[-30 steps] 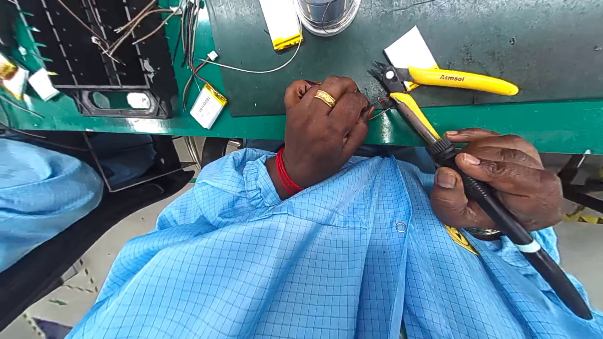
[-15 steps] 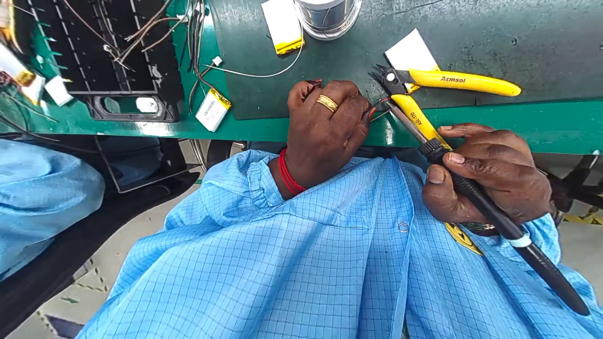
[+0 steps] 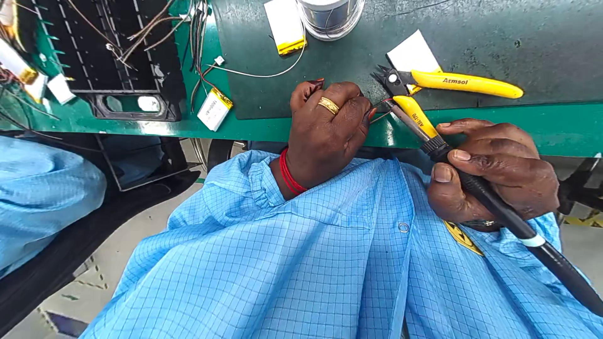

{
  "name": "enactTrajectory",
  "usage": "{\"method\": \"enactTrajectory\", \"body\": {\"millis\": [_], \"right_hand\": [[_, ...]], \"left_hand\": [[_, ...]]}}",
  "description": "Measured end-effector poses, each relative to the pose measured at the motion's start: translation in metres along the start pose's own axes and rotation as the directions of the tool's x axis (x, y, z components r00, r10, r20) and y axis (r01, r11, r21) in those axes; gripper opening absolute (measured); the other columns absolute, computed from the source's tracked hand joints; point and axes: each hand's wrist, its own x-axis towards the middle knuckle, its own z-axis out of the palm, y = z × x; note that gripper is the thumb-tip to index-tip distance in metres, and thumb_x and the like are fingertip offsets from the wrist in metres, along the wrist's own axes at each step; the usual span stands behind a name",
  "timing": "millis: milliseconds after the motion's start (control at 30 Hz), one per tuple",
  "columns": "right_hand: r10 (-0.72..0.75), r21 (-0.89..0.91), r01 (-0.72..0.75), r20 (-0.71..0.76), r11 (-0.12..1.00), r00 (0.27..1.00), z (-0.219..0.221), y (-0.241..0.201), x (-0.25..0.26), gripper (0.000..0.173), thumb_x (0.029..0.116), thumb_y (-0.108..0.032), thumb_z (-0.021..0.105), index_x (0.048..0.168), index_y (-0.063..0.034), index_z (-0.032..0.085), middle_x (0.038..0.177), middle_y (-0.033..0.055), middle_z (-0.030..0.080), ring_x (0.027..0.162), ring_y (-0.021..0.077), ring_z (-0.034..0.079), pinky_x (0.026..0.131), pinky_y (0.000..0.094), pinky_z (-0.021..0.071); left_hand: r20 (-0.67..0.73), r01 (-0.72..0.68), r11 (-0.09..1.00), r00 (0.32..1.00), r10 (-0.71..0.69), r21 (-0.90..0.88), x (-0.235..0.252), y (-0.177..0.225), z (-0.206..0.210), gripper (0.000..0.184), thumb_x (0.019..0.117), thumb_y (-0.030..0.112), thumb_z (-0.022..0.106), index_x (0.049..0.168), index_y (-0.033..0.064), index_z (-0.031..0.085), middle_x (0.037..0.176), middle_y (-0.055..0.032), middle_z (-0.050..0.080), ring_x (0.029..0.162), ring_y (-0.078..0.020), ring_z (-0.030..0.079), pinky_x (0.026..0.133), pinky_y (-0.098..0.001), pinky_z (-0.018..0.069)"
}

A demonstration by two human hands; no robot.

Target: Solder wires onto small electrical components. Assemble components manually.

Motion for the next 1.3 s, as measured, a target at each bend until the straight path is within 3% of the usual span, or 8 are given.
{"method": "enactTrajectory", "body": {"millis": [267,533,1300], "right_hand": [[0.043,0.015,-0.042,-0.051,0.999,0.998,0.0000,-0.0025,0.0038,0.012,0.0954,-0.021,0.060,0.091,-0.0102,0.061,0.078,-0.0017,0.054,0.077,0.0101,0.061,0.085,0.0363,0.0590],[-0.011,0.034,0.010,0.016,0.999,1.000,-0.0028,0.0045,0.0010,0.010,0.0940,-0.019,0.062,0.091,-0.0097,0.061,0.079,-0.0006,0.054,0.078,0.0109,0.060,0.086,0.0377,0.0574],[-0.047,0.019,0.047,-0.012,0.999,0.999,0.0022,0.0068,0.0003,0.012,0.0937,-0.018,0.061,0.087,-0.0081,0.058,0.075,0.0014,0.052,0.072,0.0121,0.059,0.081,0.0363,0.0577]], "left_hand": [[-0.023,-0.040,0.999,0.999,0.040,0.015,-0.0007,-0.0001,-0.0001,0.014,0.0953,0.012,0.065,0.087,0.0046,0.074,0.081,-0.0106,0.066,0.078,-0.0202,0.059,0.089,-0.0416,0.0387],[0.002,0.058,0.998,0.998,-0.058,0.006,0.0026,0.0025,-0.0002,0.011,0.0935,0.012,0.066,0.086,0.0057,0.072,0.082,-0.0099,0.071,0.083,-0.0193,0.065,0.091,-0.0423,0.0382],[0.016,0.011,1.000,1.000,-0.012,0.017,0.0026,0.0002,0.0003,0.015,0.0962,0.013,0.065,0.087,0.0041,0.071,0.080,-0.0113,0.069,0.077,-0.0202,0.061,0.089,-0.0424,0.0371]]}}
